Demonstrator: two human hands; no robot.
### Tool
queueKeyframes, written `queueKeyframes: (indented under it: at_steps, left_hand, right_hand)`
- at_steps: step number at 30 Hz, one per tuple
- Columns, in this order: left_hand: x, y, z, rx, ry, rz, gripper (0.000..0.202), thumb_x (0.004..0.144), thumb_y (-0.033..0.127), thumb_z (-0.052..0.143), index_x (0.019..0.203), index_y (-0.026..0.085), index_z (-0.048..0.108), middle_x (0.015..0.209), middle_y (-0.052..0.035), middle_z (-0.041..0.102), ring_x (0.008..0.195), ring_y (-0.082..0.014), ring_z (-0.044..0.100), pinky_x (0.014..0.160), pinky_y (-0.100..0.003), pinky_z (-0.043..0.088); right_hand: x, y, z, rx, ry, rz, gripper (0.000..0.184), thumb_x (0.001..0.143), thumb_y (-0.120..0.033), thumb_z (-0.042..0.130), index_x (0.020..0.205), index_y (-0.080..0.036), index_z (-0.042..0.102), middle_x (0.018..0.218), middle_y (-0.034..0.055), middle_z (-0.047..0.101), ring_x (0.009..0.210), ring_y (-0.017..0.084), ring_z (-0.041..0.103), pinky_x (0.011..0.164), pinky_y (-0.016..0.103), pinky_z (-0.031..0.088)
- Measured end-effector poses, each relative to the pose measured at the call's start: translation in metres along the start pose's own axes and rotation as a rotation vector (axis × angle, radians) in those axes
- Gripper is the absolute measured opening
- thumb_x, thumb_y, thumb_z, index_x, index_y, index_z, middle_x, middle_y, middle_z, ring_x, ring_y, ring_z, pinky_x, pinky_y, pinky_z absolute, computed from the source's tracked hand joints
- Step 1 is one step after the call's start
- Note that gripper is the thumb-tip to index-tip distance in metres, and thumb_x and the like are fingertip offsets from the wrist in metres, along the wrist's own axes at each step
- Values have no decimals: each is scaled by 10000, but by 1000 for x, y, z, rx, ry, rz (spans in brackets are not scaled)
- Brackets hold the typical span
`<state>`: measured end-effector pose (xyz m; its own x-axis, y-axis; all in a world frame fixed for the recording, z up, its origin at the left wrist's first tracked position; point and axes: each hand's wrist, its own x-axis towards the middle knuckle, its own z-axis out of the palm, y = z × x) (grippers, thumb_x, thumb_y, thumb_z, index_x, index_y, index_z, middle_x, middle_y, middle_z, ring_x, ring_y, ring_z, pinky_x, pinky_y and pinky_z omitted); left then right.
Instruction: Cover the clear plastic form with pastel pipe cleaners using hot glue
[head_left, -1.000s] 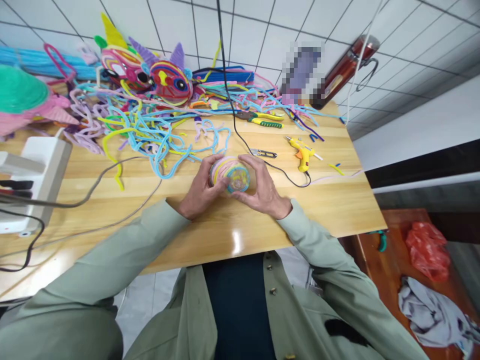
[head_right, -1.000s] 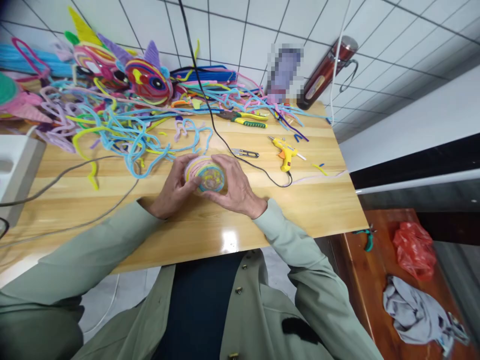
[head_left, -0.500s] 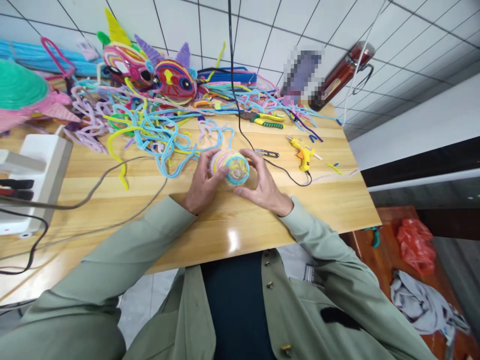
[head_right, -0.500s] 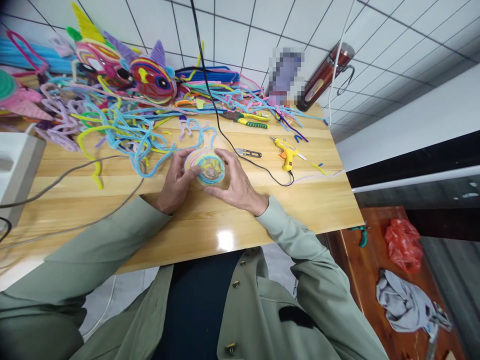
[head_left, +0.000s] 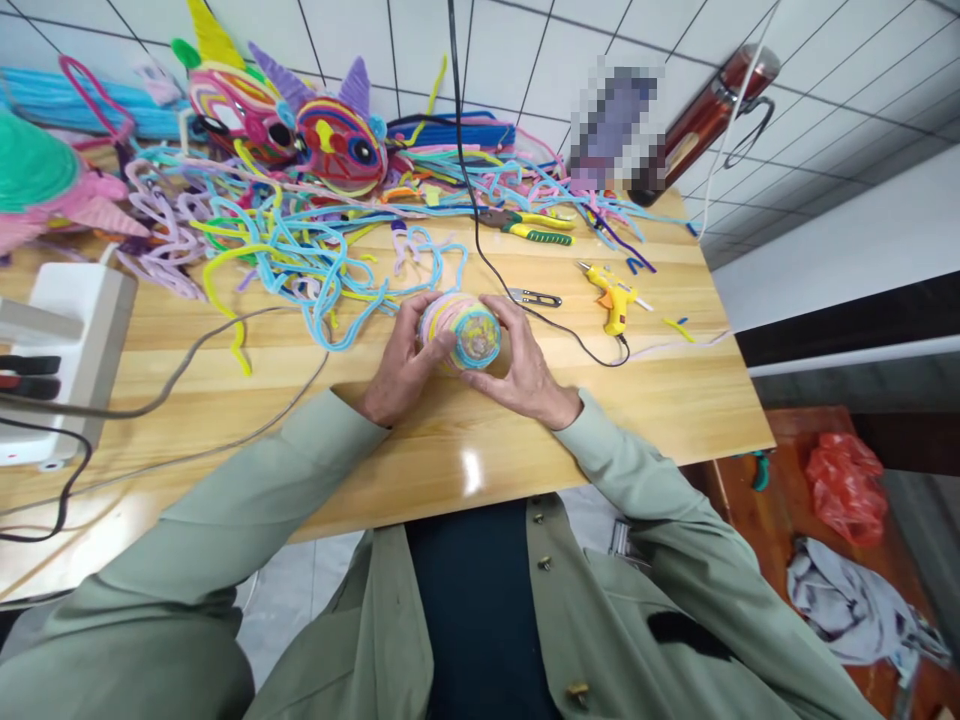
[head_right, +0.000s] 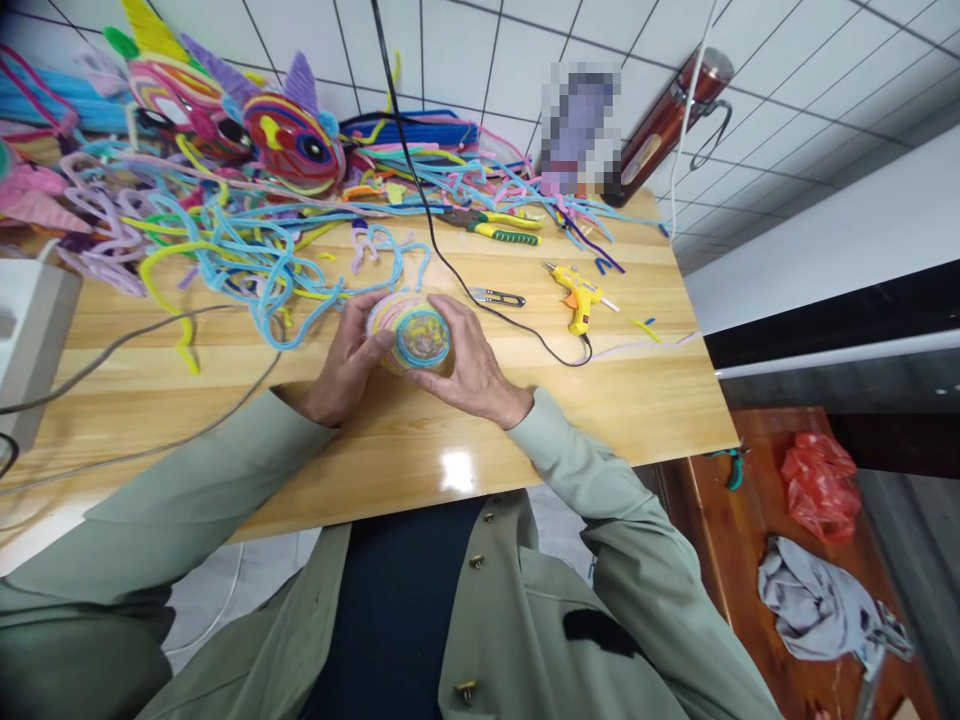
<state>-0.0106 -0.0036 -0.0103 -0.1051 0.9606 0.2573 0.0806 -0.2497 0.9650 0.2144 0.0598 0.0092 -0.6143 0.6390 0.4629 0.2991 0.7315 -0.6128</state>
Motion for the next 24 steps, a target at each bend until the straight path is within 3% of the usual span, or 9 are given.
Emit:
queueKeyframes:
  at_steps: [4, 8, 11, 14, 17, 24]
  left_hand:
    - [1, -1, 0, 18, -11, -29, 816, 983, 776, 794, 1542, 251, 513, 1566, -163, 600, 1484, -378, 619, 1273, -616, 551]
    - [2, 0, 0, 5, -20, -39, 810, 983, 757, 808, 1537, 242, 516, 1557, -165, 595, 1471, -375, 620, 1292, -600, 537]
    - [2, 3, 1, 6, -26, -53, 855, 960, 776, 819, 1530, 216, 516, 1534, -168, 604, 1451, -387, 632, 1277, -601, 550]
    - [3, 6, 2, -1, -41, -68, 877, 937, 784, 834, 1539, 233, 514, 1525, -155, 619, 1437, -385, 649, 1246, -574, 583]
    - [4, 9, 3, -17, -61, -74, 907, 904, 763, 880, 1555, 254, 507, 1580, -141, 604, 1474, -386, 635, 1260, -550, 582]
    - [5, 8, 6, 82, -14, -20, 943, 886, 764, 883, 1587, 268, 493, 1652, -164, 556, 1531, -398, 605, 1317, -605, 535]
  right_hand:
    - [-1, 5, 1, -6, 2, -24, 1057, 907, -739, 847, 1719, -309, 325, 1715, 202, 574, 1611, 411, 565, 1347, 668, 522]
    - [-2, 4, 2, 5, 6, -7, 1094, 868, -740, 890, 1716, -340, 326, 1726, 176, 573, 1617, 422, 558, 1377, 669, 494]
    - [-1, -1, 1, -5, 1, 47, 1004, 924, -741, 830, 1713, -347, 349, 1726, 150, 573, 1632, 410, 546, 1398, 671, 467]
    - [0, -3, 0, 6, 17, 17, 934, 985, -724, 764, 1712, -306, 352, 1715, 183, 567, 1629, 402, 544, 1366, 697, 486]
    - [0, -1, 1, 32, 27, 8, 935, 998, -731, 746, 1712, -286, 338, 1714, 215, 550, 1631, 395, 539, 1328, 703, 511]
    - [1, -2, 0, 66, 2, 51, 964, 989, -730, 763, 1726, -287, 326, 1739, 214, 518, 1660, 391, 496, 1318, 688, 518]
